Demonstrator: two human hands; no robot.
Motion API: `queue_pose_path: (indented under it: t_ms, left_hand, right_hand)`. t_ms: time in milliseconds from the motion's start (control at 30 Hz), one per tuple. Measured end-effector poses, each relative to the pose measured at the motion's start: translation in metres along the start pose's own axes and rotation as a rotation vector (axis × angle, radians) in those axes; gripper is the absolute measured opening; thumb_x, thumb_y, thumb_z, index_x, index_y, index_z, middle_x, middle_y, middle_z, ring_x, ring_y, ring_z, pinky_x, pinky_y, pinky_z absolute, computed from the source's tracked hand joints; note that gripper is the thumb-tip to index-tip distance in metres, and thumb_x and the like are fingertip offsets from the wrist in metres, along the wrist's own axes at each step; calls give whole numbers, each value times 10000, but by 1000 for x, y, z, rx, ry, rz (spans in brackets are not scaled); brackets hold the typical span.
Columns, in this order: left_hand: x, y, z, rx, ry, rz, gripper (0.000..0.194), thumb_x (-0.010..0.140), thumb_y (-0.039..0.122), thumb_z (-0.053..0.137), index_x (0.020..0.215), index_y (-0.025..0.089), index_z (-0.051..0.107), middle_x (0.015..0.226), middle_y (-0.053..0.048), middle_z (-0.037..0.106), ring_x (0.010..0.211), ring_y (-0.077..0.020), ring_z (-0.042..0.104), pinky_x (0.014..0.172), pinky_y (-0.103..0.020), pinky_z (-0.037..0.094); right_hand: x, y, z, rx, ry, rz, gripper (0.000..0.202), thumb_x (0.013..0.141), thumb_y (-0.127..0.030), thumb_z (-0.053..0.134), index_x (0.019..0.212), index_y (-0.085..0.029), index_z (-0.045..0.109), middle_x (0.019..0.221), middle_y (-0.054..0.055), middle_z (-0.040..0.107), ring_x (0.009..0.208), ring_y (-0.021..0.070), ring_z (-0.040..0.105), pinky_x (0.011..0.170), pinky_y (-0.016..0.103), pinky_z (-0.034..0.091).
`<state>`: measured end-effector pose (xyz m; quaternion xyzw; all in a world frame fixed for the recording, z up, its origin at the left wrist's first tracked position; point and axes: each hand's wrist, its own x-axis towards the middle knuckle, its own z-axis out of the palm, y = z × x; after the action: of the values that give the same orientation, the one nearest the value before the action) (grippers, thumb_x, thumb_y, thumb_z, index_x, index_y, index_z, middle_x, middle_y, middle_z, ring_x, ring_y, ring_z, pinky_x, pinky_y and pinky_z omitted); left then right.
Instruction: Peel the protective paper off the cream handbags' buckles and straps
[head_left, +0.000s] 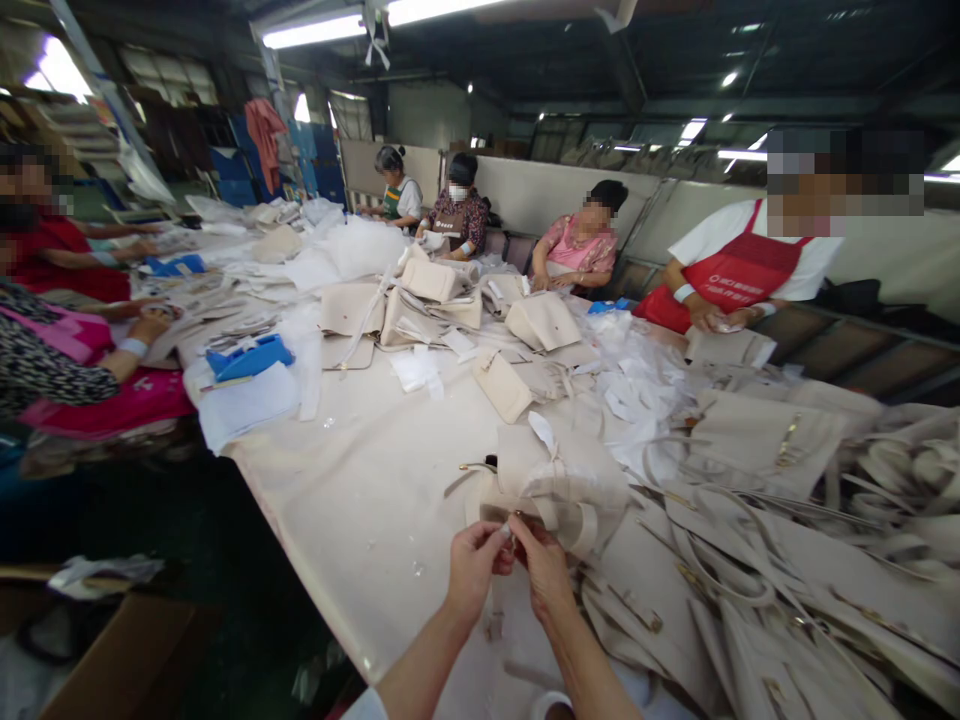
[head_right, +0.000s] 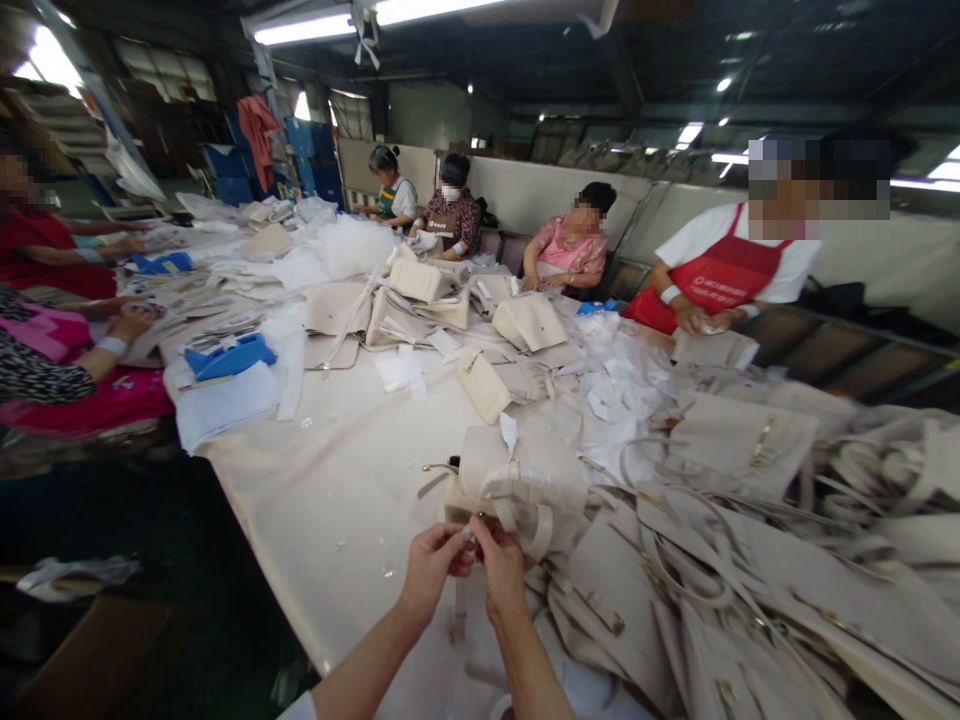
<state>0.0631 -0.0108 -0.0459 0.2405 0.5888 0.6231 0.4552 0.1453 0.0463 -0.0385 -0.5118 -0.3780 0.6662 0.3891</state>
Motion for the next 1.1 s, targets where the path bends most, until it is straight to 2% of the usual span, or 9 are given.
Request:
queue_pose_path:
  t_ms: [100,233,400,533,600,633,767,867,1100]
  left_hand:
    - [-1,2,2,-71,22,-27,364,745,499,648,822,147,600,683,-58,668,584,-173,635,552,-280,533]
    - [-6,3,4,-112,76,24,379,708,522,707,758,176,561,647,-9,639,595,-136,608,591,-241,518]
    - [-7,9,-2,-150,28,15,451,628,554,781,758,173,580,654,-14,650,625,-144,614,632,-249,517]
    - [3,21,-13,-235,-156,-355,603,722,733,563,885,153,600,784,-96,710,650,-189,663,579,-287,522]
    - [9,27,-18,-202,-255,-498,587,743,692,574,858,120,636,798,-127,714,644,-184,666,570,-275,513]
    - [12,29,-20,-169,-288,-514,548,729,639,632,838,103,654,790,-136,715,637,-182,666,567,-270,509]
    - [19,33,-23,-97,-356,-526,413,663,467,760,791,79,700,737,-138,718,628,-193,671,557,-275,514]
    - [20,32,-20,-72,-340,-524,341,637,406,775,774,102,704,720,-112,723,612,-176,664,554,-265,512]
    - [19,33,-13,-22,-244,-429,363,566,443,781,704,146,624,678,-72,717,579,-150,644,534,-239,477]
  right_hand:
    - [-2,-1,1,23,-8,13,369,525,-464,826,694,-166,690,656,-1,673,644,164,564,606,278,450]
    - [-4,-2,4,44,-10,35,373,517,-481,825,660,-176,666,597,-15,634,581,151,538,551,275,445]
    - [-4,-5,3,21,-45,24,373,529,-503,812,621,-179,653,535,-20,593,529,148,514,527,283,431]
    - [-4,-8,0,-37,-78,-16,373,552,-521,795,651,-176,693,626,15,669,650,197,584,648,312,462]
    - [-4,-9,-3,-68,-84,-36,376,562,-526,790,665,-173,707,679,28,698,711,212,595,708,319,458]
    - [-4,-9,-4,-83,-88,-44,381,567,-530,786,669,-171,711,691,32,704,721,215,594,721,322,453]
    - [-2,-7,-9,-120,-109,-69,397,579,-545,775,678,-165,718,688,32,699,717,217,578,727,328,436]
    - [-1,-7,-9,-116,-109,-77,384,580,-542,777,646,-171,705,660,21,682,702,204,560,721,316,423]
    - [0,-6,-3,2,-173,10,393,616,-556,751,635,-169,685,584,4,631,579,159,513,575,277,400]
